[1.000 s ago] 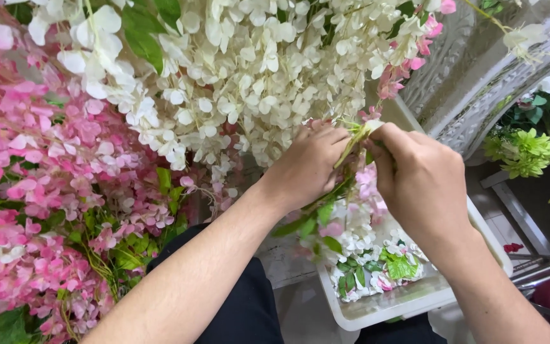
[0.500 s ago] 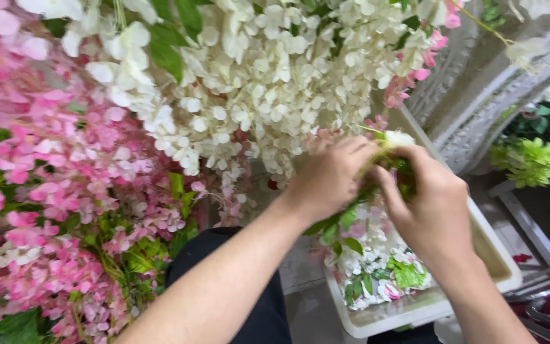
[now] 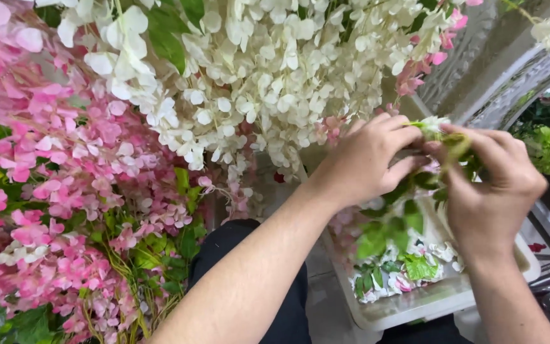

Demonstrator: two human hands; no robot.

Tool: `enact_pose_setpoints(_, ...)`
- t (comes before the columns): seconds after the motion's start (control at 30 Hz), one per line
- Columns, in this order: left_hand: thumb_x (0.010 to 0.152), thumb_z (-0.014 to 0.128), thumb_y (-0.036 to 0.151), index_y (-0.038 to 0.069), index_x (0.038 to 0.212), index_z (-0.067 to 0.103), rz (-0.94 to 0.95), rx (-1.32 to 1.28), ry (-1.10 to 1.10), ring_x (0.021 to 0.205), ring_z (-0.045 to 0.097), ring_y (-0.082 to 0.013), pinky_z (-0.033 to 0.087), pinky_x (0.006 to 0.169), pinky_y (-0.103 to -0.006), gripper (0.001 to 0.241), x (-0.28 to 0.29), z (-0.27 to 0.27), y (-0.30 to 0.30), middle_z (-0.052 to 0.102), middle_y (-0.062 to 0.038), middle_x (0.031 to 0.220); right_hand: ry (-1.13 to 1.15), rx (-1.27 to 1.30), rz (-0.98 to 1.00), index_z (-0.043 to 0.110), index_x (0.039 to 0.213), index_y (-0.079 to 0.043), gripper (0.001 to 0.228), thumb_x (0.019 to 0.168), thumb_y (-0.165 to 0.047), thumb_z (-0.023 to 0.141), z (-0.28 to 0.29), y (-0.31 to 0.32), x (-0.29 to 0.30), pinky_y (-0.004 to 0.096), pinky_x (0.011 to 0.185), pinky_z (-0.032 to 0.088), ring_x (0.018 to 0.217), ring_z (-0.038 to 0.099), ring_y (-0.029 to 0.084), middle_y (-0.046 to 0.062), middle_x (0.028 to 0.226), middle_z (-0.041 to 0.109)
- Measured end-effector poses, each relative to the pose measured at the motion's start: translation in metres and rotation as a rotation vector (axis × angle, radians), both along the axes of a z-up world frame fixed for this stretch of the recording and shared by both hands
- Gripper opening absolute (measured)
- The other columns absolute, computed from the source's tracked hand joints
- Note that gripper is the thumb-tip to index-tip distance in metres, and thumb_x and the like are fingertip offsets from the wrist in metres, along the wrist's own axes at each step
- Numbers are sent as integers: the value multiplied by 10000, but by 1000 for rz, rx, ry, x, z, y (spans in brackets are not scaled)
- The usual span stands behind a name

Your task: Arranging artificial flowers by picking them from a bin and attaching them to a floral wall.

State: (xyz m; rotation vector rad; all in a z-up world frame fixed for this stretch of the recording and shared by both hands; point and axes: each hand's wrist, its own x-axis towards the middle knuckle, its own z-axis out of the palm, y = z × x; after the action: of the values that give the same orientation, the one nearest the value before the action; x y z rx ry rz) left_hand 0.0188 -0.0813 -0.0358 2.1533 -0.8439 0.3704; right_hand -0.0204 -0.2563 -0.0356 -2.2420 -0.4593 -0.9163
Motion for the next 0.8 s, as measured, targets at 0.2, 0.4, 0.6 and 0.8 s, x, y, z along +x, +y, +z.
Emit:
enact_pose_setpoints(0.2,967,631,155,67,1109,662,-110,-184,124,856,663,-155,602,783,-235,170,10,6,33,696,-64,973,166,262,57,677,1446,54,266,1208,-22,769,-46,-57,11,329,1159,466,1281,577,247,178,1363,633)
enact_pose_setpoints(0.4,972,644,124,119,1087,668,102,5,339,824,618,-112,582,780,-238,118,-3,14,92,667,-5,948,378,334,159,392,1573,23,378,1274,-198,462,-107,-142,44,454,1062,452,1331,494,385,253,1548,423)
enact_pose_setpoints(0.6,978,657,172,152,1109,712,296,170,719,936,660,-112,569,897,-273,143,-34,40,119,692,15,1026,552,381,-56,454,1516,-142,368,1223,-356,516,-163,-192,54,441,897,402,1268,519,296,98,1503,482)
enact_pose_setpoints(0.8,943,675,244,174,1076,733,264,230,658,1276,653,-210,412,1124,-466,161,-40,28,134,737,-9,1314,448,329,-53,580,1438,-98,210,1291,-217,671,-141,-143,9,258,1029,447,1222,565,151,77,1369,583)
